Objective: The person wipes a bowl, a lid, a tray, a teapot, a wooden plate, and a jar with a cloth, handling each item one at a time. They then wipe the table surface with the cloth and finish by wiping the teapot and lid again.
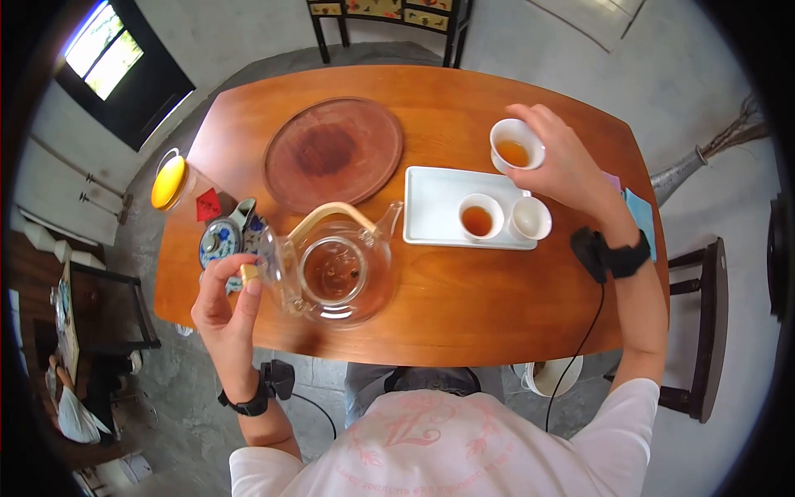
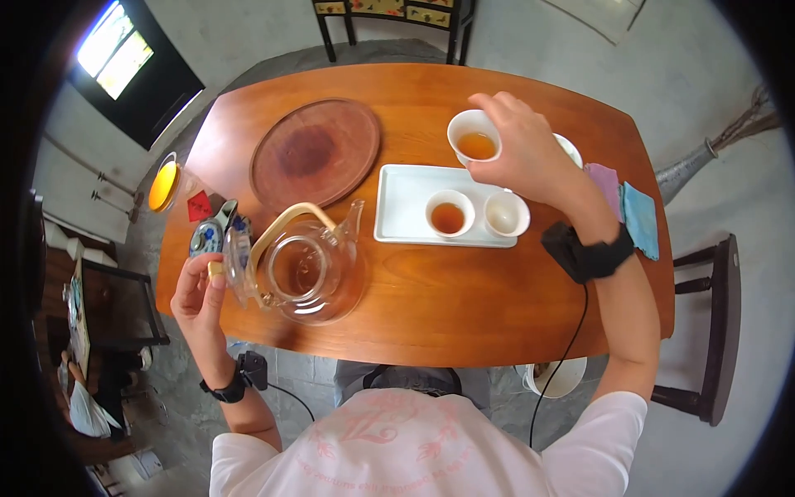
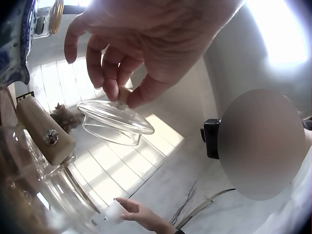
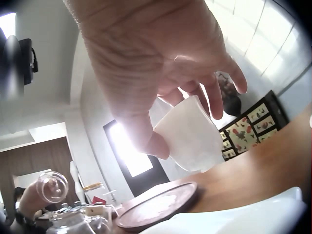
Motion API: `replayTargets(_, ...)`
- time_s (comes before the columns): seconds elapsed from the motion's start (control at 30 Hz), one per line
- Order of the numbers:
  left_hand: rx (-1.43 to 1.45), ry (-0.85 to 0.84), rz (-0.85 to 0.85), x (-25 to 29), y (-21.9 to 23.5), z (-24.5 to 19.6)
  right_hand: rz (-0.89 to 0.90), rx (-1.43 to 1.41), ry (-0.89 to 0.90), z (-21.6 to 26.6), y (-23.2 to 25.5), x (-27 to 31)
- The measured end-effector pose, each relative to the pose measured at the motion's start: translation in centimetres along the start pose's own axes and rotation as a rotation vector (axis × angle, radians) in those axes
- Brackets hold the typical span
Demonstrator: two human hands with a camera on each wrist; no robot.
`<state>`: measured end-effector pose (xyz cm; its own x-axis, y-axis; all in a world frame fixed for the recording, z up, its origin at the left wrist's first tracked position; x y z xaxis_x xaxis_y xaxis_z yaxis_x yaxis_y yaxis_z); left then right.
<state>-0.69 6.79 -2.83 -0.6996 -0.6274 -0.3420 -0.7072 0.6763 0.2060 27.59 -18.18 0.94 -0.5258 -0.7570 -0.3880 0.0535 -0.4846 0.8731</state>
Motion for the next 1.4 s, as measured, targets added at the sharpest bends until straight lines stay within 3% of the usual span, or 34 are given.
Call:
replayTargets(0.17, 0.043, -0.037, -0.011, -0.1, -0.1, -0.3, 0.183, -0.053, 0.033, 6.2, -1.6, -0.2)
replayTargets(0.27, 0.048, -0.044, -0.013, 0.2, 0.4, 0.2, 0.221, -0.073, 0.159, 10.5, -3.3, -0.2)
replayTargets(0.43, 0.072, -0.073, 0.004, 0.6, 0.9, 0.1, 0.148, 0.000, 0.325, 15.5, -5.2, -0.7)
replayTargets(0.6, 0.068, -0.060, 0.010, 1.0, 1.3, 0.8, 0.099, 0.289, 0.487, 19.3, -6.4, -1.1)
replayTargets(0.73, 0.043, -0.107, 0.020, 1.1, 1.6, 0.8, 0.181, 0.445, 0.492, 21.0, -8.2, -1.2)
replayTargets(0.8, 0.046, -0.108, 0.017, 1.2, 1.7, 0.8, 0.099, 0.606, 0.586, 22.2, -8.9, -0.9)
replayTargets(1.03, 0.047, -0.115, 0.028, 1.4, 1.9, 0.9, 0.137, 0.817, 0.683, 24.0, -11.2, 0.4)
replayTargets(1.1, 0.059, -0.105, 0.029, 1.5, 1.9, 0.9, 0.103, 0.966, 0.794, 24.5, -11.9, 1.4)
replayTargets(1.3, 0.118, -0.070, 0.029, 1.7, 1.9, 1.1, 0.061, 1.024, 0.950, 25.7, -12.3, 2.9)
replayTargets(1.4, 0.123, -0.022, -0.004, 1.9, 2.2, 1.4, 0.033, 1.015, 0.906, 25.5, -12.0, 2.7)
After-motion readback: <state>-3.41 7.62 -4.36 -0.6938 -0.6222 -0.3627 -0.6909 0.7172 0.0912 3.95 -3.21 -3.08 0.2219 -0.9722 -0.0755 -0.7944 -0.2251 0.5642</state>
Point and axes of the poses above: each hand's wrist, its own x-axis away from the middle knuckle, its own y-axis out of the back of the hand, z = x × y, the point moved 9 cm from there along -x, towards the middle knuckle, and after that the axes turned 3 degrees about x, right-handed, at the moved point
